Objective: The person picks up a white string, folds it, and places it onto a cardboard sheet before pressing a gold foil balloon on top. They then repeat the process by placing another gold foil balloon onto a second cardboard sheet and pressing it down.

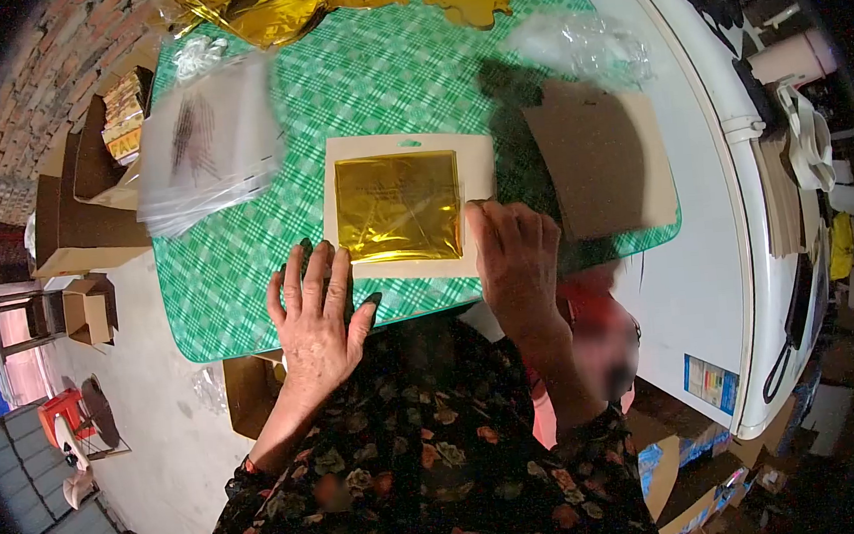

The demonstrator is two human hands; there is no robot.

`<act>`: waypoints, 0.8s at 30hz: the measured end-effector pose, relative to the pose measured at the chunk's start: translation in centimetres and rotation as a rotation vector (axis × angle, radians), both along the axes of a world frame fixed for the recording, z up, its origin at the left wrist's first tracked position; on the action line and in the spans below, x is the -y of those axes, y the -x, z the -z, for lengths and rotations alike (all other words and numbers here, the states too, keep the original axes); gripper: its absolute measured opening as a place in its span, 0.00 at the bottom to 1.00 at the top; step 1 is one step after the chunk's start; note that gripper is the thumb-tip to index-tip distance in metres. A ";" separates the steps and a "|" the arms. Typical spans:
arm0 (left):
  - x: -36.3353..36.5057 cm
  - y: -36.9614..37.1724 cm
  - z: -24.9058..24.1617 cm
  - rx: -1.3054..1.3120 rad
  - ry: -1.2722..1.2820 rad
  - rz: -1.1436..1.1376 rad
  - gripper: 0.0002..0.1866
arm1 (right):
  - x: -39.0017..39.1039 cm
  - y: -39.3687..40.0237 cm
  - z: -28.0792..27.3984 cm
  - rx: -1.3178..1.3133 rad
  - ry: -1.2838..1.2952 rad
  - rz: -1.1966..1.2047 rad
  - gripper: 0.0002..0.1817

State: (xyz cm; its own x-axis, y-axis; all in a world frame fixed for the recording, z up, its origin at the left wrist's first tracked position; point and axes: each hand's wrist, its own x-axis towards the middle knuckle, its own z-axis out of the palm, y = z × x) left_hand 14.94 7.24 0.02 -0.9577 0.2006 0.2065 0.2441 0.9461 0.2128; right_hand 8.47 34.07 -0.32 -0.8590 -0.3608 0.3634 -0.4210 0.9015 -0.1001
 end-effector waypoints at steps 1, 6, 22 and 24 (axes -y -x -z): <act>0.0 0.0 0.0 0.003 0.001 -0.002 0.37 | 0.0 0.0 -0.1 0.004 -0.001 0.001 0.29; -0.3 0.1 0.2 0.000 -0.007 -0.019 0.39 | 0.1 0.0 -0.1 -0.006 0.026 -0.005 0.30; -0.7 0.9 -0.1 0.027 -0.014 -0.038 0.38 | -0.2 -0.1 0.6 0.011 0.060 -0.006 0.31; -0.7 0.9 -0.2 0.034 -0.005 -0.044 0.38 | -0.3 -0.1 0.7 0.012 0.058 -0.004 0.31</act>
State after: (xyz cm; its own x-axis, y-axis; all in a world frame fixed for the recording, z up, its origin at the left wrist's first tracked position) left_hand 14.02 7.95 0.17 -0.9720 0.1572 0.1744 0.1947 0.9547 0.2250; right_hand 8.62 34.35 -1.04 -0.8620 -0.3429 0.3733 -0.4231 0.8923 -0.1574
